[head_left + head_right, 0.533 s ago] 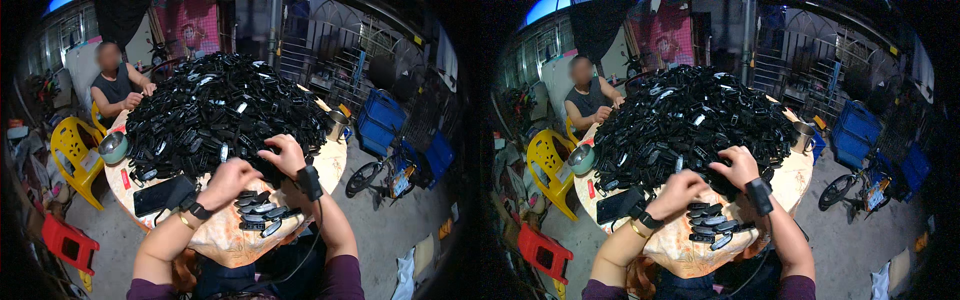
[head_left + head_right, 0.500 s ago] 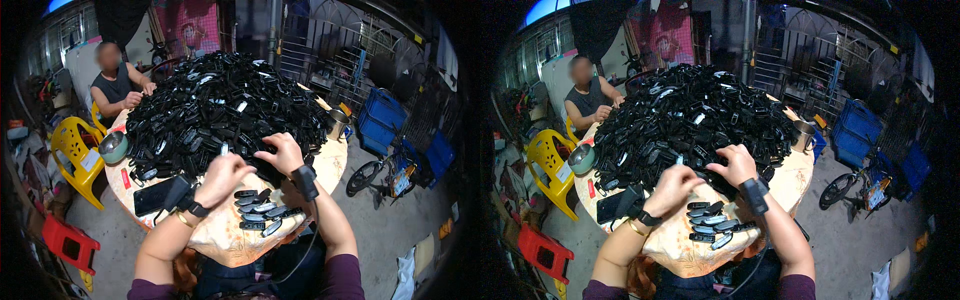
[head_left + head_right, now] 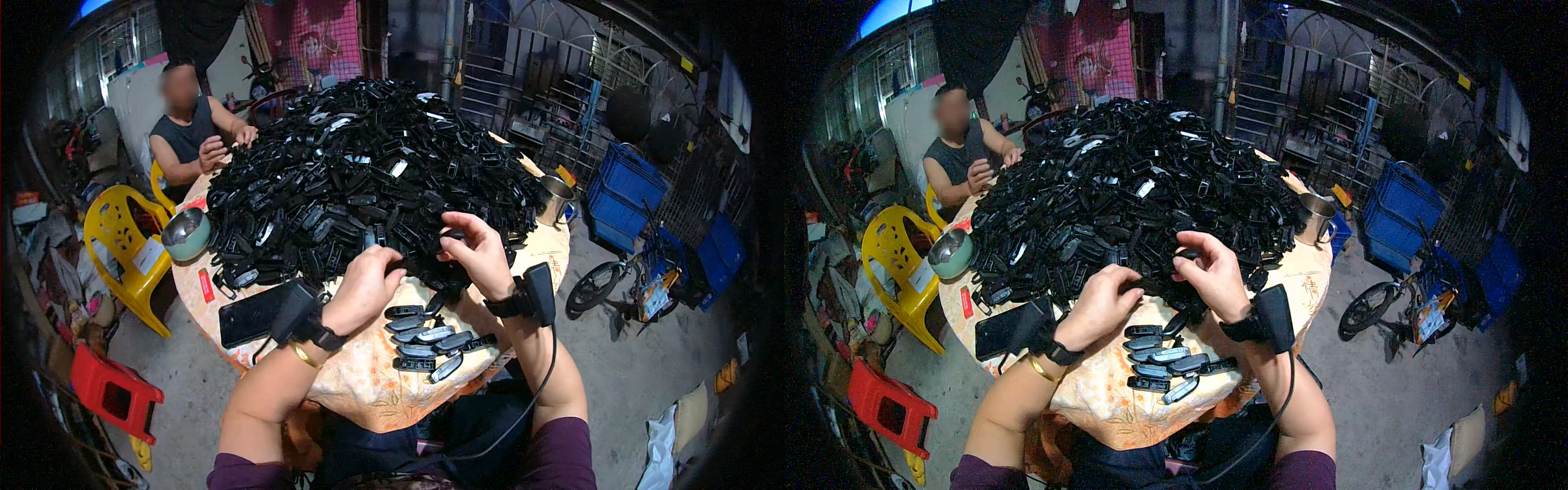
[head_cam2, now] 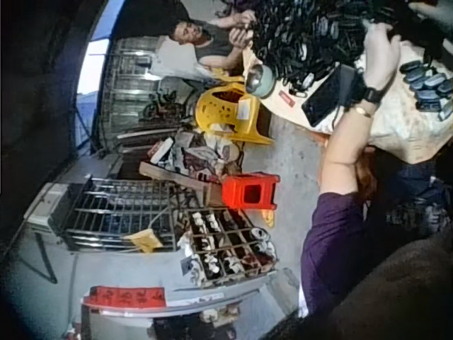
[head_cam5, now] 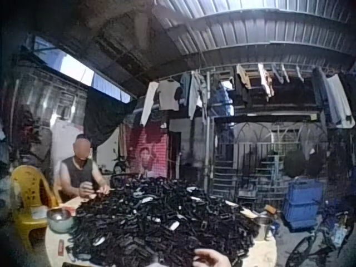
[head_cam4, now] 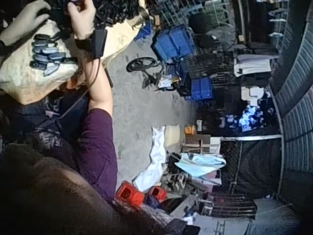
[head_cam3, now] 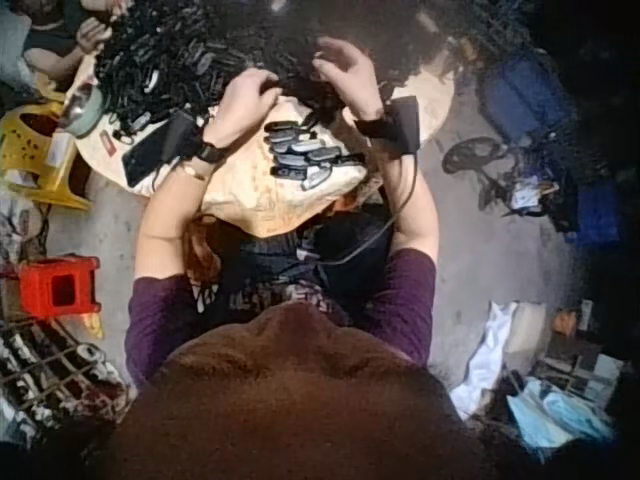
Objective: The recorder is assembling small black plastic components at a table with another worker.
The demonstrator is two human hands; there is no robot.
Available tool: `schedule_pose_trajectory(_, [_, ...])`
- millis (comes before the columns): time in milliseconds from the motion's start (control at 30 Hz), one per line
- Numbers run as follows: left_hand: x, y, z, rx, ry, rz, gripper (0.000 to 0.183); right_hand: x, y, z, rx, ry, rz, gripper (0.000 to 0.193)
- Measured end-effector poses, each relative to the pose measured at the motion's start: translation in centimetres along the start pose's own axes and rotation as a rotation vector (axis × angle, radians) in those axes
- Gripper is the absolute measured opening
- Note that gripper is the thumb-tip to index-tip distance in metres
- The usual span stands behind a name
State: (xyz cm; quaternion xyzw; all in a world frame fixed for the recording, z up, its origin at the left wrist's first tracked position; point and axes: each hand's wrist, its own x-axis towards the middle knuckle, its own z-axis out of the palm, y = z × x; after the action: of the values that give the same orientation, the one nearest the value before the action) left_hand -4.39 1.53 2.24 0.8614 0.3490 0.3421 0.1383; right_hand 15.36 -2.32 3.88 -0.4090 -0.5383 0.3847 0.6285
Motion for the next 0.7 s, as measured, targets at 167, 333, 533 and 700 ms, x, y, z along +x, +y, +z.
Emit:
schedule_pose_trajectory(167, [0.8,0.0,-0.9,-1.221,-0.217,-0.434,0.023,-1.7,-0.7,0.6,0.233,-0.092,0.017,0.034])
schedule_pose_trajectory(333, [1.1,-0.5,-1.3,-1.653,-0.348,-0.487,0.034,-2.2,-0.3,1.0,-0.087,-0.125,-0.098,0.029])
schedule_pose_trajectory(533, [0.8,0.6,-1.3,-1.240,-0.298,-0.337,0.034,-2.3,-1.0,1.5,-0.544,-0.100,-0.429,0.026])
schedule_pose_trajectory(700, [0.5,1.2,-0.7,-0.746,-0.063,-0.035,0.024,-2.6,-0.8,1.6,-0.537,-0.040,-0.434,0.024])
